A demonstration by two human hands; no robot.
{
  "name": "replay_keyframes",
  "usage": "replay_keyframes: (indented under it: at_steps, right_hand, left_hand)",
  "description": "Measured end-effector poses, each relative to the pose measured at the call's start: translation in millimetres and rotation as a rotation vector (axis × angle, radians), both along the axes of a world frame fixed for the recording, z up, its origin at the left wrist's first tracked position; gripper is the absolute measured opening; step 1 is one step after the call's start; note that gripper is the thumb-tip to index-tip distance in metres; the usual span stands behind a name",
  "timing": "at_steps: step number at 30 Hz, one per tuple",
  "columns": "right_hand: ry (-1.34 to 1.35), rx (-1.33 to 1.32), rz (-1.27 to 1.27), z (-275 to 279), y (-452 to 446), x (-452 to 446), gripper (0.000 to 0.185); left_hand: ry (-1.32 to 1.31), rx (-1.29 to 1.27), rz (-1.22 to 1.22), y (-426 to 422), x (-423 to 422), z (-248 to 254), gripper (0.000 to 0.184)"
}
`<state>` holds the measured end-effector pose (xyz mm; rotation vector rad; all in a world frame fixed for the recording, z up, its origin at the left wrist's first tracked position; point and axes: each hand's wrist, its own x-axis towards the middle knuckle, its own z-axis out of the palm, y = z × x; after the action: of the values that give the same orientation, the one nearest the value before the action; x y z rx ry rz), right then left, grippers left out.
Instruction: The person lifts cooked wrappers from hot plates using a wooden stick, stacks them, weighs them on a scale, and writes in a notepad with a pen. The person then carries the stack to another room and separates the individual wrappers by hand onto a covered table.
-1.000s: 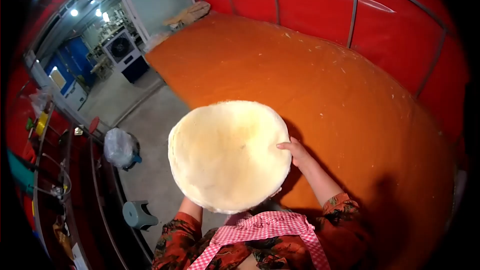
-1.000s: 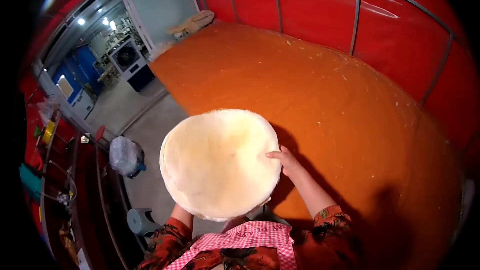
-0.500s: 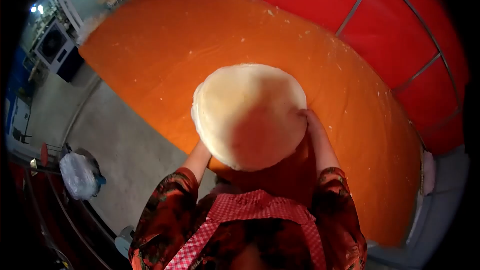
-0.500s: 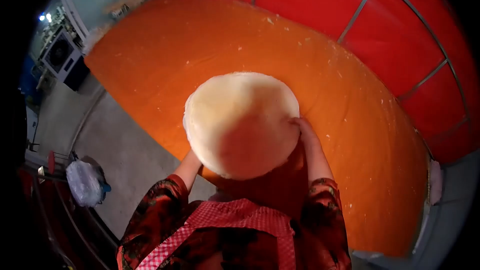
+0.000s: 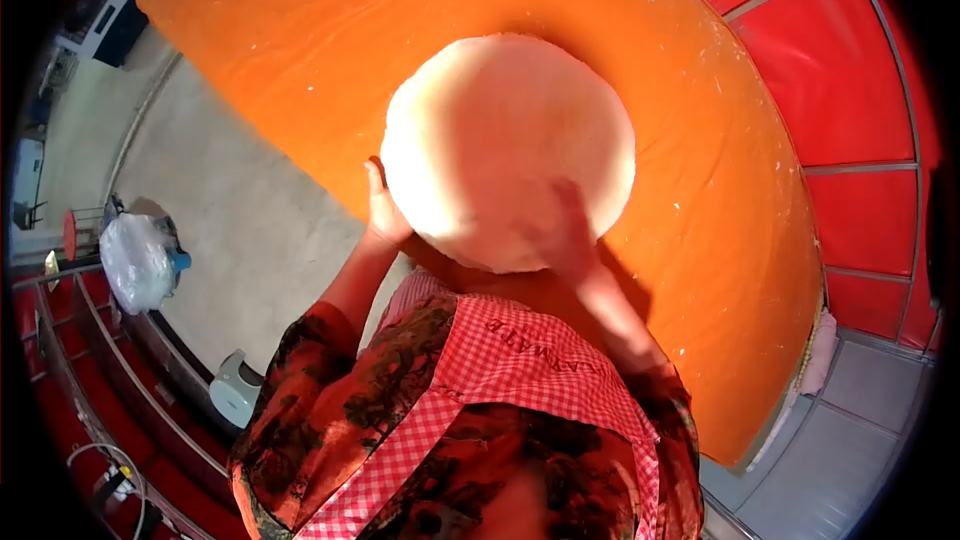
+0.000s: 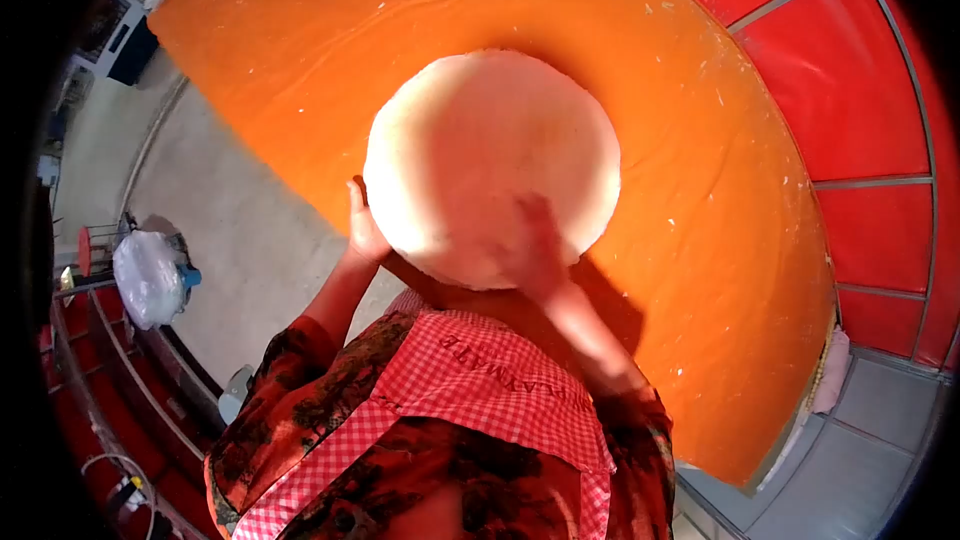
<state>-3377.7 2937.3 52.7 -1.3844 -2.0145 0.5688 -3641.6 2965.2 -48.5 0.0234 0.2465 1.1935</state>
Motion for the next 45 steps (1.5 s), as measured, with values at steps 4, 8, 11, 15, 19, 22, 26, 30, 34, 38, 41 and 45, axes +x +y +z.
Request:
replay_keyframes:
  at_steps: [4, 8, 11, 15, 19, 22, 26, 30, 34, 38, 41, 45]
  right_hand:
    - [-0.092, 0.094, 0.124, 5.1, -0.1, -69.4, 0.073]
    - [-0.149, 0.272, 0.138, 4.5, 1.0, -118.9, 0.076]
    - [-0.31, 0.228, 0.054, -14.0, 2.8, -133.1, 0.07]
    - [-0.273, 0.127, 0.003, -14.2, 5.7, -132.6, 0.05]
    - [-0.358, -0.009, -0.058, -6.2, 13.9, -120.9, 0.029]
    - [-0.518, 0.043, -0.074, -4.9, 9.6, -134.9, 0.021]
    - [-0.648, 0.065, -0.126, -14.8, 9.8, -152.5, 0.017]
    - [-0.659, 0.159, -0.21, -6.3, -1.3, -166.9, 0.022]
    - [-0.632, 0.239, -0.169, -8.1, -1.5, -161.0, 0.031]
    - [-0.584, -0.127, -0.14, 25.5, 10.2, -158.8, 0.031]
    - [-0.534, -0.348, -0.095, 50.9, 7.3, -167.2, 0.025]
    - [-0.254, -0.295, -0.166, 32.9, -1.0, -146.4, 0.022]
  left_hand:
    - [0.123, 0.055, 0.068, 1.7, 5.2, 0.1, 0.084]
    - [0.135, 0.037, 0.018, -4.4, 2.7, 3.3, 0.078]
    - [0.192, -0.005, 0.046, -3.1, 1.1, -2.7, 0.076]
    - [0.093, 0.057, 0.01, 0.2, -5.0, -5.8, 0.08]
    - [-0.081, 0.219, -0.039, -2.5, -4.2, -2.5, 0.082]
    - [-0.055, 0.039, -0.143, -3.6, -13.8, -24.1, 0.071]
    - [-0.024, 0.061, -0.192, 2.2, -18.2, -43.1, 0.059]
    - [-0.013, 0.072, -0.227, 0.4, -18.9, -32.4, 0.053]
    - [-0.031, 0.062, -0.231, 0.8, -19.7, -34.2, 0.049]
    - [0.014, 0.002, -0.196, -0.2, -16.3, -43.7, 0.045]
    - [0.028, -0.06, -0.2, 3.3, -19.0, -83.2, 0.043]
    - [0.205, 0.044, -0.198, 8.4, -25.3, -84.4, 0.046]
